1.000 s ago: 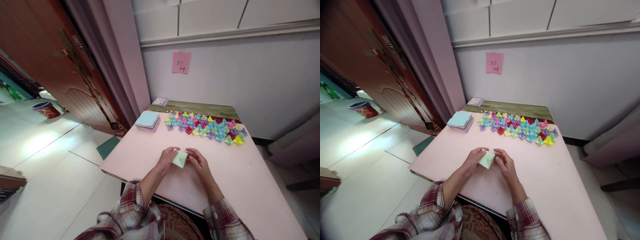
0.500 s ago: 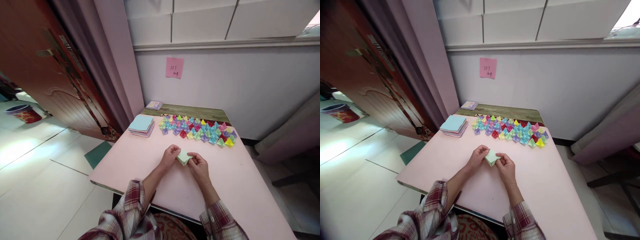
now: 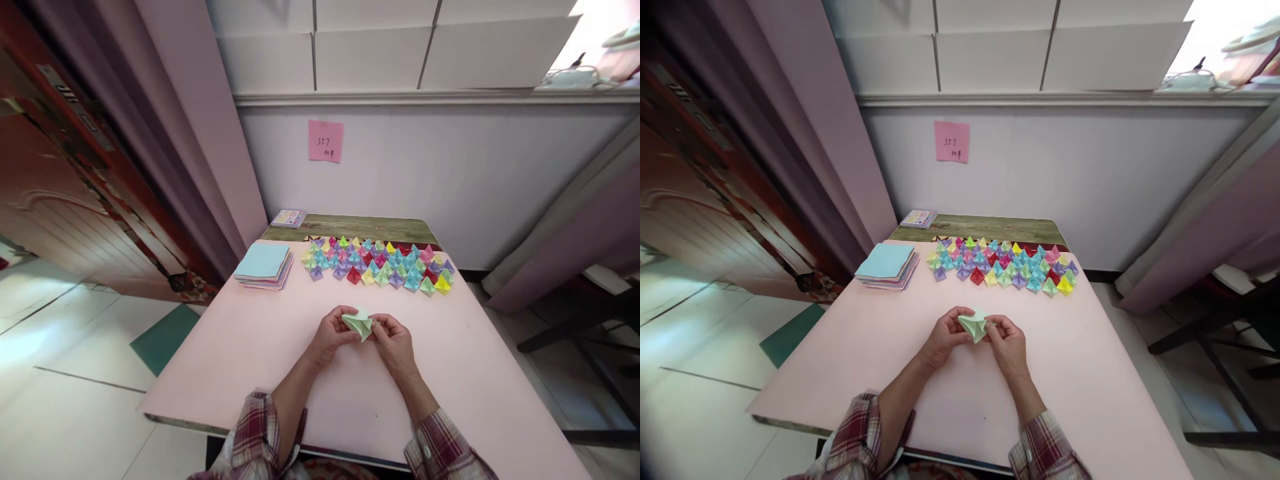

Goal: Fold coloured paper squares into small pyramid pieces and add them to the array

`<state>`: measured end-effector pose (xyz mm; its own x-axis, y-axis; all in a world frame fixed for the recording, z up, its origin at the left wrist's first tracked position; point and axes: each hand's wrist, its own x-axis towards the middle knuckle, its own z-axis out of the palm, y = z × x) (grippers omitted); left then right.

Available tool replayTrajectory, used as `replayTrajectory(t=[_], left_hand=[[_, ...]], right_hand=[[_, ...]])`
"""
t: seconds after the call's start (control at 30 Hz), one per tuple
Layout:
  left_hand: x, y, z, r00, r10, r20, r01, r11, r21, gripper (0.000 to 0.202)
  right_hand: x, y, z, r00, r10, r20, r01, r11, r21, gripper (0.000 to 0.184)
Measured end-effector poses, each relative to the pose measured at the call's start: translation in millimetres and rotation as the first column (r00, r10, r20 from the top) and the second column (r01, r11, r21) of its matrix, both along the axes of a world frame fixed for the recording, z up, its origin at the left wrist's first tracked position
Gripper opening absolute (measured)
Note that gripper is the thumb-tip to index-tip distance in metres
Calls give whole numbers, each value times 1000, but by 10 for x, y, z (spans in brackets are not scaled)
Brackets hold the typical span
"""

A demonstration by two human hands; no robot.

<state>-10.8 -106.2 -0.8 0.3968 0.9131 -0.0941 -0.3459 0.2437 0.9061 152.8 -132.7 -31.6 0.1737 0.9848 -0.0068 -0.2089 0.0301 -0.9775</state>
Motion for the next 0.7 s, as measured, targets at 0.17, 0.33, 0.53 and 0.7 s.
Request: replayTrajectory(t=[0.17,0.33,0.53,0.7], left_hand=[[4,3,-1,999,18,-45,-17,1000,15,49],[11,9,-64,998,26,-62,-24,999,24,43],[29,17,-134,984,118,-130,-111,992,60,29],[23,22,-131,979,139,-152,-135,990,37,29]], right_hand=[[3,5,-17,997,-21,80,22,1000,-13,33],[-8,-12,21,995,-18,98,20,1000,-22,34],[25,-52,81,987,59,152,-63,998,18,37],[15,-48,65,989,109,98,-108,994,-20,42]])
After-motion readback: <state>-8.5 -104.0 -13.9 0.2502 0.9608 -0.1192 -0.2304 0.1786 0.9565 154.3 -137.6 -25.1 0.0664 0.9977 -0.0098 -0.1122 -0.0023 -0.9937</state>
